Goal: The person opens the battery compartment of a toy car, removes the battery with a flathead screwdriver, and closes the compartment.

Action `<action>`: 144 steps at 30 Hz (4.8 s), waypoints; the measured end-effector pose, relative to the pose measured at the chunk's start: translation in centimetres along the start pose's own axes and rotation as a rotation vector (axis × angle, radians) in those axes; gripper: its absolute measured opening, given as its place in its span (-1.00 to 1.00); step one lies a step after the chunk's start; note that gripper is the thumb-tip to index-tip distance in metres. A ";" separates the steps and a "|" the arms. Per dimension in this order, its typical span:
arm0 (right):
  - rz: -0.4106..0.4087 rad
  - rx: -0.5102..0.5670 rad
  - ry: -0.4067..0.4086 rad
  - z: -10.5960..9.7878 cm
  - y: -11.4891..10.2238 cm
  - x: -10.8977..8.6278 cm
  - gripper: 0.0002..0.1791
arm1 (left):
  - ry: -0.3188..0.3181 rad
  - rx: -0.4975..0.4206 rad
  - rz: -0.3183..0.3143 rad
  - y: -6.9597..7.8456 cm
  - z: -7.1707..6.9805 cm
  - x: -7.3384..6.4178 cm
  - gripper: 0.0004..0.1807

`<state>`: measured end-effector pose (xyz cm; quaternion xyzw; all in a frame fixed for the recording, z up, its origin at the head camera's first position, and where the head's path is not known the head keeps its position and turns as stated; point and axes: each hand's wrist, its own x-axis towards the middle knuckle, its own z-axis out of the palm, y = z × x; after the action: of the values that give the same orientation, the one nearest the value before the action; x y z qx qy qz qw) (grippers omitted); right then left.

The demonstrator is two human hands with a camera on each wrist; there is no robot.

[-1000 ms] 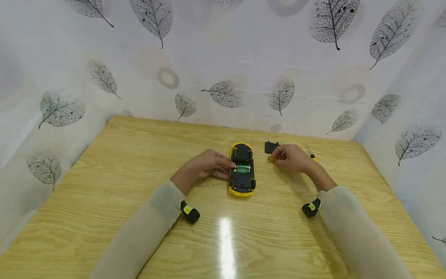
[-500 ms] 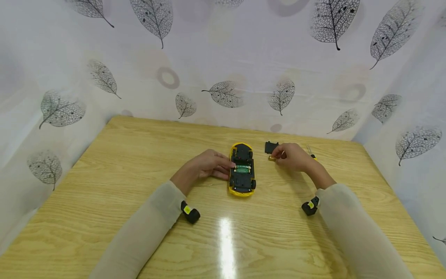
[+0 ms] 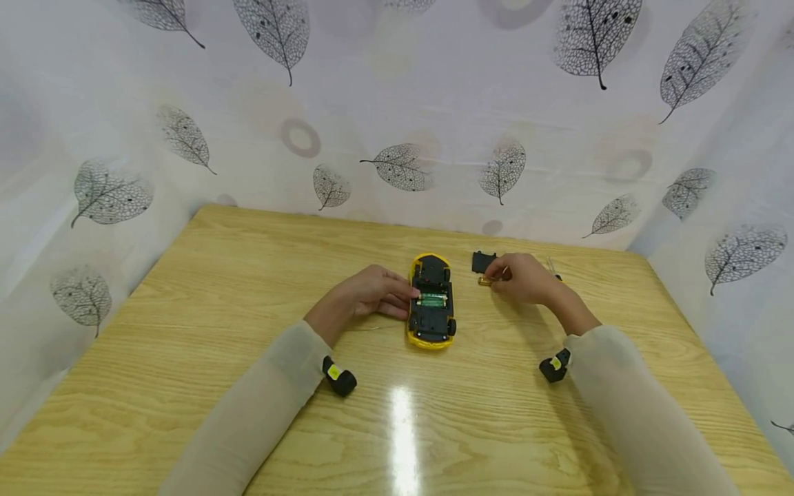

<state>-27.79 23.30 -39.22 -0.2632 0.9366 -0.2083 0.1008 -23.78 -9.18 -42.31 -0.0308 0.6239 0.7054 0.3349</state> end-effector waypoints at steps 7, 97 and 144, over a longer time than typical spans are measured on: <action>-0.025 -0.012 0.022 -0.7 -1.0 -0.2 -0.78 | 0.000 0.007 0.002 0.0 0.0 0.0 -0.67; -0.247 0.112 -0.152 1.8 -10.4 1.1 -0.77 | -0.026 -0.027 -0.008 0.3 0.0 -0.3 -0.73; 0.024 0.221 -0.142 -1.2 -1.0 -1.3 -0.72 | 0.008 0.013 0.001 0.1 0.0 -0.1 -0.65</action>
<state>-26.62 23.61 -37.60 -0.2532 0.9016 -0.2896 0.1977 -23.75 -9.21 -42.15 -0.0311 0.6297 0.7015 0.3324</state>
